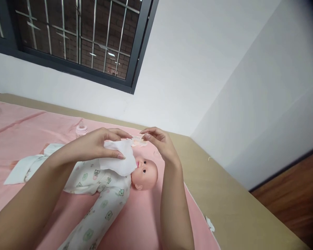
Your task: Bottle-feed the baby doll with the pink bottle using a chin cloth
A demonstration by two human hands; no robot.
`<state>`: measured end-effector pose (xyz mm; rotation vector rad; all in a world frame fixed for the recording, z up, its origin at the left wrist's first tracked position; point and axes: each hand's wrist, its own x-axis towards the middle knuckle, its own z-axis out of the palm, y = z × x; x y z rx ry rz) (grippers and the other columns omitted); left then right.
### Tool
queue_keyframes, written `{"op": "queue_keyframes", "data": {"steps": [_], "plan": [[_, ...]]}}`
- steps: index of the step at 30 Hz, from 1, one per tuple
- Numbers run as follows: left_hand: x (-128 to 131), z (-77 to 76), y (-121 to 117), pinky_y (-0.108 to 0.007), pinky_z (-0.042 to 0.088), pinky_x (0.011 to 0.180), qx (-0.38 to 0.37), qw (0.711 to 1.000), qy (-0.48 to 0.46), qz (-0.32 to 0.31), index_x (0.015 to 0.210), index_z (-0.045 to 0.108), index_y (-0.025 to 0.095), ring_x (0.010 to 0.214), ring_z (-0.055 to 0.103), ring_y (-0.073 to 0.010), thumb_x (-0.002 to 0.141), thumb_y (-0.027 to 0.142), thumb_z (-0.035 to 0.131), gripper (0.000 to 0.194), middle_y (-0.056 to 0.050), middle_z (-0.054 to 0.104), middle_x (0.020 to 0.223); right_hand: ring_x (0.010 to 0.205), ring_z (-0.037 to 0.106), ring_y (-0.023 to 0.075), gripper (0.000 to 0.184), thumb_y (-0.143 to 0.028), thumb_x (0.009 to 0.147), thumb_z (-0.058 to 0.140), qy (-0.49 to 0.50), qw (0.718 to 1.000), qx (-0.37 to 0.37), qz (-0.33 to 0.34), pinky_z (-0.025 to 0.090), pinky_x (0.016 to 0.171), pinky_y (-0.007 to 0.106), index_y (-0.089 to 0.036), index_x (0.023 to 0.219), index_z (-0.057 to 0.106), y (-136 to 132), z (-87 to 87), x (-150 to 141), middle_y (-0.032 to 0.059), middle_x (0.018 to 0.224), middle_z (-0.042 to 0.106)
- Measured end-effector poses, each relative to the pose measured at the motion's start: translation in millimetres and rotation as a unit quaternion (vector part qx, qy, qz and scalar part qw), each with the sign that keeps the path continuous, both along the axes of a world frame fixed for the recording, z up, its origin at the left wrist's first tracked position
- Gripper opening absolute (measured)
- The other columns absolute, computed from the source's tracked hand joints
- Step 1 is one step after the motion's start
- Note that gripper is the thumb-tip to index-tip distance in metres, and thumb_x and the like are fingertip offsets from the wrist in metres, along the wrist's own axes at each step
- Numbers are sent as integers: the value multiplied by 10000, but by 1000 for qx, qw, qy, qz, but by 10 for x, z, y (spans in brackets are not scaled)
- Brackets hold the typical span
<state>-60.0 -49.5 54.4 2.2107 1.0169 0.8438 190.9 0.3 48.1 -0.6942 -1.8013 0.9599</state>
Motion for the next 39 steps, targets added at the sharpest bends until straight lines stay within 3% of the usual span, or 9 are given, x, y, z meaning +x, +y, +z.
{"op": "queue_keyframes", "data": {"steps": [2, 4, 6, 9, 13, 17, 23, 32, 39], "plan": [[25, -3, 13, -326, 415, 1017, -18, 1000, 10, -6, 828, 754, 236, 1199, 533, -302, 712, 521, 701, 313, 0, 602, 1284, 809, 626, 123, 204, -390, 798, 718, 9, 999, -31, -3, 502, 823, 294, -223, 916, 722, 194, -118, 102, 33, 1005, 705], [56, -17, 22, -316, 456, 943, -47, 999, 14, -22, 878, 746, 230, 1116, 577, -292, 705, 519, 701, 340, -20, 661, 1145, 803, 627, 117, 231, -403, 785, 723, 23, 997, -78, -9, 497, 827, 287, -217, 923, 725, 419, -299, 208, 34, 1003, 705], [94, -53, 44, -261, 486, 757, -82, 996, 23, -42, 838, 715, 204, 896, 627, -241, 727, 529, 689, 345, -17, 673, 897, 782, 627, 109, 265, -408, 746, 750, 45, 989, -136, -30, 493, 795, 261, -204, 913, 722, 637, -534, 302, 30, 962, 705], [181, -164, 130, -210, 388, 546, -97, 993, 34, -59, 687, 607, 165, 641, 549, -158, 767, 514, 672, 364, 15, 562, 674, 768, 633, 110, 337, -392, 662, 808, 58, 971, -225, -52, 494, 770, 243, -189, 913, 712, 885, -937, 395, 31, 934, 713], [355, -386, 320, -218, 372, 582, -70, 995, 40, -63, 720, 584, 161, 703, 537, -161, 780, 432, 663, 289, 21, 572, 736, 800, 662, 145, 362, -359, 604, 847, 44, 940, -333, -62, 511, 824, 274, -162, 874, 708, 1047, -1429, 434, 58, 901, 731], [513, -592, 464, -233, 354, 580, -70, 994, 73, -44, 734, 577, 164, 712, 542, -169, 782, 381, 624, 227, 23, 574, 731, 813, 690, 169, 302, -307, 611, 836, 71, 924, -366, -83, 519, 892, 310, -163, 833, 690, 1148, -1732, 452, 47, 857, 737], [607, -707, 478, -239, 313, 535, -49, 995, 85, -24, 674, 525, 172, 641, 515, -153, 755, 331, 594, 191, 38, 533, 646, 766, 699, 156, 193, -246, 685, 782, 114, 922, -350, -122, 538, 906, 324, -177, 819, 661, 1283, -1898, 467, 32, 815, 725], [683, -666, 373, -252, 308, 567, -23, 991, 133, 3, 694, 534, 178, 673, 550, -173, 769, 258, 568, 115, 22, 594, 694, 705, 680, 132, 127, -166, 690, 743, 139, 914, -359, -128, 550, 858, 295, -153, 783, 658, 1298, -1900, 462, 29, 760, 715], [646, -710, 413, -255, 281, 572, 14, 990, 142, 21, 667, 488, 187, 673, 537, -177, 751, 209, 568, 119, 21, 567, 672, 730, 687, 143, 165, -204, 690, 756, 118, 922, -344, -130, 550, 868, 314, -166, 816, 657, 1305, -1926, 477, 35, 796, 719]]}}
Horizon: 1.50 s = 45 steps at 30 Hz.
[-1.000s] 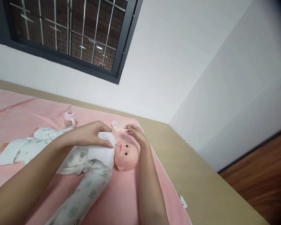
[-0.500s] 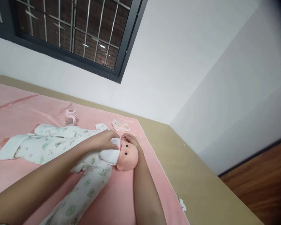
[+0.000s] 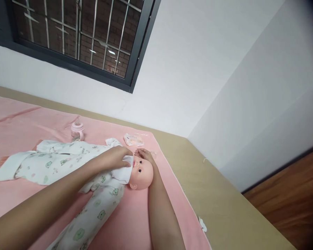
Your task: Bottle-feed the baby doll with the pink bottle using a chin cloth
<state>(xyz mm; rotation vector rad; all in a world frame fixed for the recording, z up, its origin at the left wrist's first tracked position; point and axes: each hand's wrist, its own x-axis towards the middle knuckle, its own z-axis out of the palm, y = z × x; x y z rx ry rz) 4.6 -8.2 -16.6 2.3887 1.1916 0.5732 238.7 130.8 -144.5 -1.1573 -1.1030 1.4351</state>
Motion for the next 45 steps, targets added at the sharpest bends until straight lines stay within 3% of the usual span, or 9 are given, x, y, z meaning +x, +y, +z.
{"op": "queue_keyframes", "data": {"steps": [4, 9, 16, 30, 45], "plan": [[2, -42, 47, -259, 254, 556, 15, 1000, 17, -1, 632, 431, 185, 645, 530, -176, 728, 190, 573, 172, 25, 519, 619, 734, 688, 150, 133, -201, 697, 745, -3, 1000, 3, -4, 546, 885, 327, -168, 793, 659, 16, -13, 0, 35, 776, 713], [-6, -68, 77, -250, 311, 603, 39, 999, 19, 6, 712, 565, 186, 746, 605, -200, 733, 152, 557, 41, 1, 642, 746, 727, 685, 147, 109, -185, 704, 728, -1, 1000, 2, -8, 547, 878, 320, -168, 793, 667, 20, -15, -6, 31, 768, 711], [-24, -97, 111, -253, 418, 728, 51, 998, 23, 25, 875, 684, 199, 917, 648, -247, 773, 210, 551, 168, -50, 712, 940, 726, 687, 145, 113, -183, 718, 723, -5, 1000, -2, -9, 543, 880, 317, -161, 812, 665, -9, 7, -9, 35, 788, 710], [36, -115, 168, -290, 425, 818, 94, 995, -16, 33, 786, 683, 179, 924, 624, -259, 775, 202, 578, 108, -73, 692, 861, 708, 672, 142, 110, -167, 699, 721, -5, 1000, -3, -12, 541, 857, 311, -168, 794, 666, -34, 42, -34, 22, 750, 704], [86, -146, 191, -298, 451, 843, 103, 993, -28, 47, 794, 710, 182, 941, 637, -260, 789, 173, 562, 148, -79, 711, 906, 695, 667, 131, 84, -144, 711, 697, -9, 1000, -9, -17, 540, 838, 300, -170, 783, 663, -69, 75, -44, 19, 760, 708]]}}
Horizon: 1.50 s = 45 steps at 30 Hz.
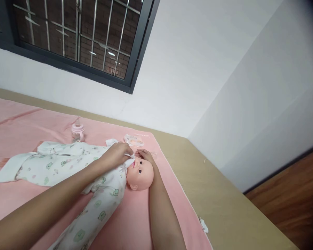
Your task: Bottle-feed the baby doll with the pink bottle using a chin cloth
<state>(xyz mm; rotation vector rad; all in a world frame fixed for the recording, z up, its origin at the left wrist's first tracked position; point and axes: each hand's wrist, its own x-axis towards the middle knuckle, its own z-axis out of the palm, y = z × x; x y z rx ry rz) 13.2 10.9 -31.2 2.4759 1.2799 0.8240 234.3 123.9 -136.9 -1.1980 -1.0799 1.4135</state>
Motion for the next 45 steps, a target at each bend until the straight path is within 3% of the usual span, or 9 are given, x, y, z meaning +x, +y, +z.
{"op": "queue_keyframes", "data": {"steps": [7, 13, 17, 27, 33, 37, 39, 42, 45], "plan": [[-35, 57, -38, -312, 445, 886, -17, 1000, -23, -8, 930, 731, 179, 991, 622, -253, 767, 114, 476, 309, -68, 718, 1000, 715, 673, 136, 94, -139, 708, 691, -4, 1000, -2, 10, 543, 815, 288, -171, 795, 676, -8, 17, 17, 22, 772, 719], [-89, 140, -137, -252, 446, 849, -109, 987, -80, -86, 923, 717, 186, 1011, 631, -219, 754, 112, 448, 327, -19, 720, 1032, 700, 669, 138, 78, -140, 709, 686, -3, 1000, 3, 0, 546, 818, 289, -167, 782, 677, 0, -5, 8, 24, 762, 718], [-75, 129, -160, -260, 439, 854, -129, 988, -45, -67, 938, 721, 185, 1021, 626, -224, 760, 96, 448, 337, -30, 712, 1057, 704, 669, 142, 71, -152, 712, 693, 1, 1000, 9, 5, 545, 833, 296, -167, 779, 677, 10, -24, 10, 25, 755, 715], [-63, 33, -70, -253, 433, 821, -85, 992, -60, -76, 938, 729, 185, 978, 637, -224, 757, 124, 448, 340, -36, 722, 1002, 722, 678, 154, 65, -124, 742, 653, -4, 1000, 9, 1, 542, 853, 312, -168, 780, 683, 48, -58, 24, 31, 767, 714], [-56, 4, -24, -259, 429, 819, -83, 994, -55, -51, 921, 722, 177, 963, 641, -223, 729, 96, 452, 342, -42, 720, 1002, 709, 677, 147, 87, -143, 706, 699, -6, 1000, 7, 3, 550, 838, 304, -172, 785, 674, 40, -53, 23, 23, 759, 714], [-82, 66, -44, -273, 421, 850, -69, 996, -54, -17, 946, 711, 163, 1017, 620, -234, 763, 100, 430, 341, -59, 704, 1052, 714, 680, 141, 121, -163, 694, 704, -4, 1000, 5, 11, 546, 837, 299, -171, 810, 670, 17, -35, 24, 20, 780, 717], [-101, 126, -83, -268, 417, 822, -60, 995, -73, -17, 903, 695, 157, 978, 618, -230, 775, 116, 423, 303, -52, 700, 1004, 722, 680, 141, 144, -175, 687, 707, -1, 1000, 8, 16, 541, 837, 295, -164, 825, 667, 12, -37, 30, 24, 785, 719], [-129, 218, -160, -247, 392, 673, -83, 990, -99, -63, 732, 629, 159, 771, 599, -195, 774, 144, 421, 212, -6, 648, 767, 735, 679, 148, 175, -197, 667, 727, 4, 1000, 15, 24, 538, 830, 291, -163, 828, 667, 20, -52, 41, 29, 791, 724], [-146, 274, -229, -240, 361, 619, -124, 980, -103, -118, 748, 629, 162, 719, 573, -178, 781, 163, 417, 215, 16, 623, 738, 734, 677, 152, 202, -207, 639, 748, 6, 1000, 17, 24, 539, 815, 290, -165, 821, 669, 34, -65, 45, 26, 786, 725]]}}
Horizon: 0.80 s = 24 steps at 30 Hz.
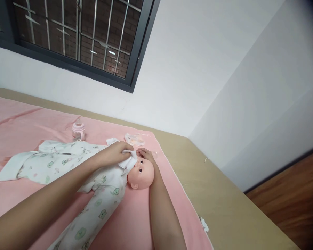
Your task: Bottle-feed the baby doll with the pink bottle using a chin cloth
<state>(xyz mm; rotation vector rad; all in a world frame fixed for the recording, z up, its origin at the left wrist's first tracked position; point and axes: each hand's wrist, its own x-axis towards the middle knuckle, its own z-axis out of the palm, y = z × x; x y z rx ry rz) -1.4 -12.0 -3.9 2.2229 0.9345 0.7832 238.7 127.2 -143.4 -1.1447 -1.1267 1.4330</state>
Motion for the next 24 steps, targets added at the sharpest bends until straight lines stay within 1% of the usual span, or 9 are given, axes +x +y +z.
{"op": "queue_keyframes", "data": {"steps": [3, 6, 8, 9, 12, 13, 19, 21, 24], "plan": [[1, 24, -53, -238, 350, 609, -21, 999, 38, -27, 789, 642, 169, 734, 580, -178, 770, 160, 425, 218, 19, 641, 780, 730, 676, 151, 219, -214, 617, 768, 2, 1000, 2, -2, 539, 827, 296, -163, 805, 668, 7, -1, -4, 26, 774, 723], [13, 36, -94, -234, 343, 600, -22, 996, 91, -7, 823, 653, 186, 728, 592, -174, 762, 153, 442, 221, 26, 661, 801, 712, 669, 146, 216, -217, 617, 773, 2, 1000, 4, -1, 540, 831, 301, -163, 797, 666, 8, 5, -12, 25, 767, 720], [22, 40, -111, -232, 348, 619, -2, 993, 114, 11, 878, 667, 202, 770, 607, -181, 759, 160, 474, 230, 25, 682, 858, 700, 666, 145, 206, -212, 622, 768, 1, 1000, 1, -3, 540, 825, 303, -162, 792, 664, 8, 10, -16, 25, 759, 715], [27, 40, -116, -234, 344, 618, 10, 992, 123, 18, 874, 663, 204, 773, 606, -183, 757, 169, 492, 210, 21, 684, 862, 700, 666, 146, 200, -209, 626, 766, 0, 1000, -1, -4, 540, 825, 305, -161, 790, 662, 8, 12, -16, 25, 757, 712], [46, 32, -121, -245, 314, 584, 35, 989, 141, 27, 747, 591, 191, 707, 572, -176, 764, 202, 522, 72, 14, 643, 769, 709, 668, 148, 196, -207, 636, 764, -4, 1000, -4, -5, 535, 832, 310, -161, 796, 662, 1, 13, -11, 30, 768, 710], [56, 27, -120, -249, 303, 576, 40, 988, 144, 32, 708, 553, 187, 685, 556, -173, 771, 207, 522, 73, 13, 622, 735, 716, 669, 148, 199, -211, 641, 763, -2, 1000, -3, -2, 533, 834, 309, -161, 806, 663, -3, 11, -8, 32, 778, 711], [127, -24, -99, -271, 242, 540, 45, 984, 167, 52, 612, 347, 180, 575, 423, -150, 794, 206, 525, 255, 25, 450, 594, 715, 661, 146, 184, -205, 655, 751, -3, 1000, 5, 3, 531, 807, 302, -164, 814, 668, -17, 10, -7, 33, 799, 708], [138, -39, -90, -276, 232, 541, 52, 983, 168, 52, 606, 329, 180, 571, 408, -152, 790, 198, 528, 272, 24, 429, 583, 705, 657, 146, 161, -194, 659, 741, -9, 1000, 1, -3, 531, 801, 303, -165, 798, 665, -12, 16, -15, 32, 788, 704], [132, -37, -88, -273, 238, 555, 57, 984, 161, 52, 609, 353, 180, 597, 435, -158, 791, 176, 522, 249, 22, 461, 599, 698, 655, 148, 143, -186, 664, 734, -14, 1000, -2, -7, 531, 805, 311, -167, 785, 659, -1, 20, -23, 30, 771, 701]]}}
